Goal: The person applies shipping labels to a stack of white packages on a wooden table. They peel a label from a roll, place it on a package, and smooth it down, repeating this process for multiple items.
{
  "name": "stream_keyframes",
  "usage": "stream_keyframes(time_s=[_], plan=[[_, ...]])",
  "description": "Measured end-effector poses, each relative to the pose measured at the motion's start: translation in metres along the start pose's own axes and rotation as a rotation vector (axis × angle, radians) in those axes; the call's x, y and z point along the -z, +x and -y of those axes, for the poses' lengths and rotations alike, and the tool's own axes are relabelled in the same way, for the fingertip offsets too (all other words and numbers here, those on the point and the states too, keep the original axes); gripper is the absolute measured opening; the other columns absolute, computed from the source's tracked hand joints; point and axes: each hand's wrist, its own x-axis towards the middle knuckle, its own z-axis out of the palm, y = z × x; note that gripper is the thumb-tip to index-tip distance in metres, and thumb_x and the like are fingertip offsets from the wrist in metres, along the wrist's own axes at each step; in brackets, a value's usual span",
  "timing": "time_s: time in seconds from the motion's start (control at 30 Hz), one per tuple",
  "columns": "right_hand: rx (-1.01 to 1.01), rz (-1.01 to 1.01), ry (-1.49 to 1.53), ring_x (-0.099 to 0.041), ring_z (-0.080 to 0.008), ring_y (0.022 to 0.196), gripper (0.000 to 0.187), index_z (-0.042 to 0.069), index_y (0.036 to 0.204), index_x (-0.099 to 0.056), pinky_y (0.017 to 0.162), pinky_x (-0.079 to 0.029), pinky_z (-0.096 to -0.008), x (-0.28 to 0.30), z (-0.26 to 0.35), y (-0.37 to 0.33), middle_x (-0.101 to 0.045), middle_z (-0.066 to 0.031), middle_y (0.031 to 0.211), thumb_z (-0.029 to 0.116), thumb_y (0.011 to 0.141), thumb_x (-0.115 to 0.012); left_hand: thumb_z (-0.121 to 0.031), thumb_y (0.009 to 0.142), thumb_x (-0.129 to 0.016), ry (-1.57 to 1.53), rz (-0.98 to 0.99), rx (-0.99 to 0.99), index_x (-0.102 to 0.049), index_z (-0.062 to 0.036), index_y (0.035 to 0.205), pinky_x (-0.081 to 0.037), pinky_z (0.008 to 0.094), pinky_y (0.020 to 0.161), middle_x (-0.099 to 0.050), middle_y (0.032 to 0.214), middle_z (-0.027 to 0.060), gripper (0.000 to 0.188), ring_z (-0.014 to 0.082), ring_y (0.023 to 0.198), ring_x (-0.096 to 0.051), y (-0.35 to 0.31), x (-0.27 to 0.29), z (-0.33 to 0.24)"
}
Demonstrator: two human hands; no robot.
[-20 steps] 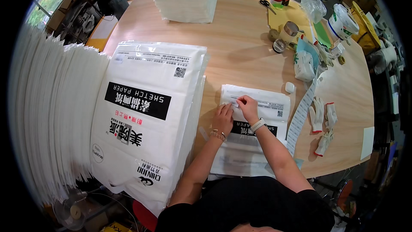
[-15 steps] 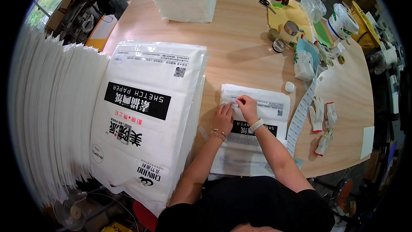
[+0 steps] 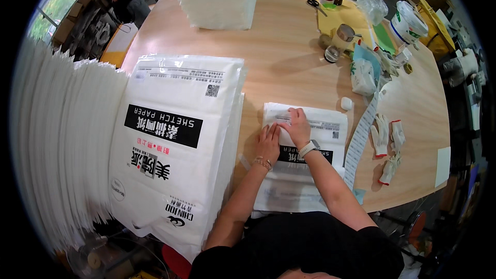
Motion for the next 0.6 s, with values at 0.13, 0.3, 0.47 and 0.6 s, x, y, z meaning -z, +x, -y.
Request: stream_keyframes(time_s=[0.13,0.3,0.47,0.6], plan=[[-0.059,-0.115,0.097,-0.053,-0.0236,0.076,0.033,0.007,0.097,-0.052,0.063,-0.045,-0.0334,0.021,-0.038,0.004,-0.051,-0.0080,0.084,0.016,0.070,-0.066,-0.023,0.082,-0.044,0.069,0.020,-0.009,-0.041,-0.0098,0.122,-0.022,0.0550,0.097,-0.031,0.135,0.0062,0.042,0.0286,0.126,-0.022,0.013,0.005,-0.009],[-0.099,-0.132,0.293,-0.051,-0.0165,0.061,0.021,0.003,0.092,-0.054,0.055,-0.042,-0.0261,0.082,-0.083,-0.022,-0.052,-0.0074,0.073,0.007,0.073,-0.063,-0.044,0.083,-0.042,0.139,0.088,-0.149,-0.034,-0.0145,0.129,-0.016,0.0537,0.099,-0.019,0.140,0.0068,0.056,0.0262,0.130,-0.015,0.049,-0.001,-0.029],[-0.343,-0.156,0.216,-0.053,-0.0131,0.062,0.016,0.002,0.090,-0.054,0.054,-0.042,-0.0242,0.164,-0.144,-0.094,-0.056,-0.0067,0.072,0.006,0.076,-0.059,-0.051,0.081,-0.041,0.167,0.130,-0.131,-0.030,-0.0151,0.131,-0.016,0.0545,0.098,-0.012,0.142,0.0070,0.063,0.0258,0.131,-0.012,0.057,-0.021,-0.026],[-0.709,0.111,0.072,-0.054,-0.0126,0.057,0.019,0.000,0.089,-0.053,0.050,-0.044,-0.0236,0.202,-0.181,-0.161,-0.056,-0.0062,0.069,0.015,0.079,-0.059,-0.041,0.078,-0.053,0.041,-0.012,-0.102,-0.037,-0.0123,0.127,-0.020,0.0500,0.099,-0.026,0.136,0.0103,0.058,0.0276,0.125,-0.024,0.075,-0.031,-0.003]])
